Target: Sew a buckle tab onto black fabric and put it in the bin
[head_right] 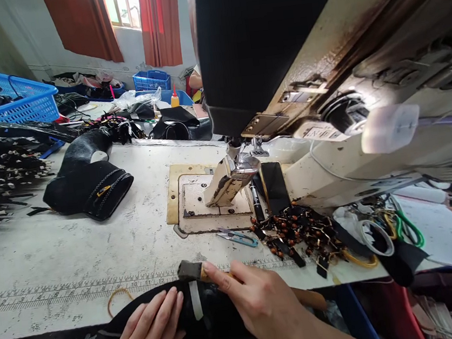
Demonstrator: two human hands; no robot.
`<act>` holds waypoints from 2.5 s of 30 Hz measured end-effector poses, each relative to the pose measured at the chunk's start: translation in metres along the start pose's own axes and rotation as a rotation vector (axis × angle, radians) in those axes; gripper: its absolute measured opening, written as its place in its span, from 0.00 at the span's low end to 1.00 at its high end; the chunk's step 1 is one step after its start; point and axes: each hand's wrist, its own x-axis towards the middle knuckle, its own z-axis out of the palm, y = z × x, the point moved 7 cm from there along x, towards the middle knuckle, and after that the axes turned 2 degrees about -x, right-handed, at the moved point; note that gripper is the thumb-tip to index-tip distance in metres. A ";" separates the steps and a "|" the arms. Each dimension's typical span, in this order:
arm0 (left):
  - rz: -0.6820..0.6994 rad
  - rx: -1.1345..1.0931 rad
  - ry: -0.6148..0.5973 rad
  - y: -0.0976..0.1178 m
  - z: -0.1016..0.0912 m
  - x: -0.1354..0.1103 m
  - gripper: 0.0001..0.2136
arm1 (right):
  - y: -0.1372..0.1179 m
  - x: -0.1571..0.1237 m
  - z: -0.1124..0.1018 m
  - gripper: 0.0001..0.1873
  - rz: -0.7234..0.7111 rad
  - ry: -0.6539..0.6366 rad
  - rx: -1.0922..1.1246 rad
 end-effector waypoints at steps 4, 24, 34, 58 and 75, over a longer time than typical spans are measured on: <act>-0.008 0.002 0.032 0.006 0.004 -0.004 0.16 | 0.005 -0.009 -0.007 0.26 0.032 0.047 0.030; -0.479 0.001 0.099 -0.068 -0.041 -0.017 0.10 | 0.027 -0.044 0.001 0.20 0.041 0.189 -0.245; -0.513 -0.206 -0.184 -0.100 -0.017 0.003 0.06 | 0.038 -0.052 -0.008 0.21 -0.004 0.182 -0.407; 0.129 -0.200 -0.346 -0.109 -0.031 0.021 0.11 | -0.040 0.055 0.014 0.23 -0.126 -0.012 -0.012; -0.086 -0.443 -0.362 -0.131 -0.023 0.019 0.07 | -0.044 0.069 0.031 0.25 -0.162 -0.061 -0.032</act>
